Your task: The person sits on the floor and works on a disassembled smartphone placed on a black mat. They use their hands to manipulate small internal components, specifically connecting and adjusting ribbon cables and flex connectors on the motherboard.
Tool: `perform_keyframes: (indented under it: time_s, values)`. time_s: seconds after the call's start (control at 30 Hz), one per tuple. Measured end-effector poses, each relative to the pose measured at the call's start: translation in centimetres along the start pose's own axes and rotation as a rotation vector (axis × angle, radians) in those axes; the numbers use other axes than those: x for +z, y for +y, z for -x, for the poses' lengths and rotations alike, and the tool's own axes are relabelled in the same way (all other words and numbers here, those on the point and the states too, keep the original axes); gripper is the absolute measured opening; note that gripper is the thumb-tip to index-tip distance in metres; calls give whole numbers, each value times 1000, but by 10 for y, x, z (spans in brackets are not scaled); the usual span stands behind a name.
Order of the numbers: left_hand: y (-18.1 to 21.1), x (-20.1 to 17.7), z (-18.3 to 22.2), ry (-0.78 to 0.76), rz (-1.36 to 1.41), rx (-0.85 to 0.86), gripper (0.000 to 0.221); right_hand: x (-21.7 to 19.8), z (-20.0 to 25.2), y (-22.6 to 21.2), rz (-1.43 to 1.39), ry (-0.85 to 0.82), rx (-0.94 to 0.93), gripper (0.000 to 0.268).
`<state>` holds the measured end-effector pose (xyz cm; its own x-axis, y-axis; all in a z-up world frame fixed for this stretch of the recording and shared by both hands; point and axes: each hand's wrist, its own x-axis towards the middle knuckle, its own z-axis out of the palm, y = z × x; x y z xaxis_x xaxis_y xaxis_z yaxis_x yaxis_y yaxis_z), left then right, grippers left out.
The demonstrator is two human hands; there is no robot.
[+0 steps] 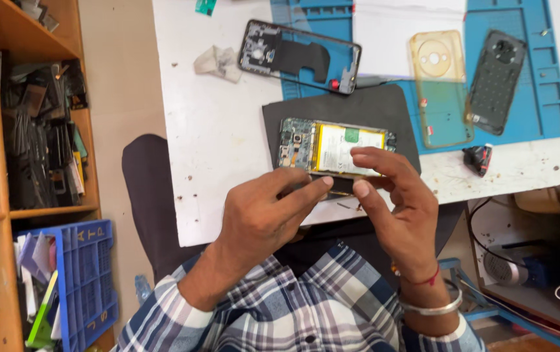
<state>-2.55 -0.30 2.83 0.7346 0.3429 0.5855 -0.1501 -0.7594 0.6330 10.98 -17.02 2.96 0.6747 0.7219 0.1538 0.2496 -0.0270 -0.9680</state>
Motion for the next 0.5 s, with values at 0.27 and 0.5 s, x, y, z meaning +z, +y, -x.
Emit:
perform_keyframes:
  time_s: [0.27, 0.5]
  values:
    - [-9, 5, 13, 55, 6, 25, 32, 15, 1, 4, -123, -44, 175, 31]
    - [-12, 10, 18, 100, 31, -22, 34, 17, 3, 6, -85, -37, 123, 28]
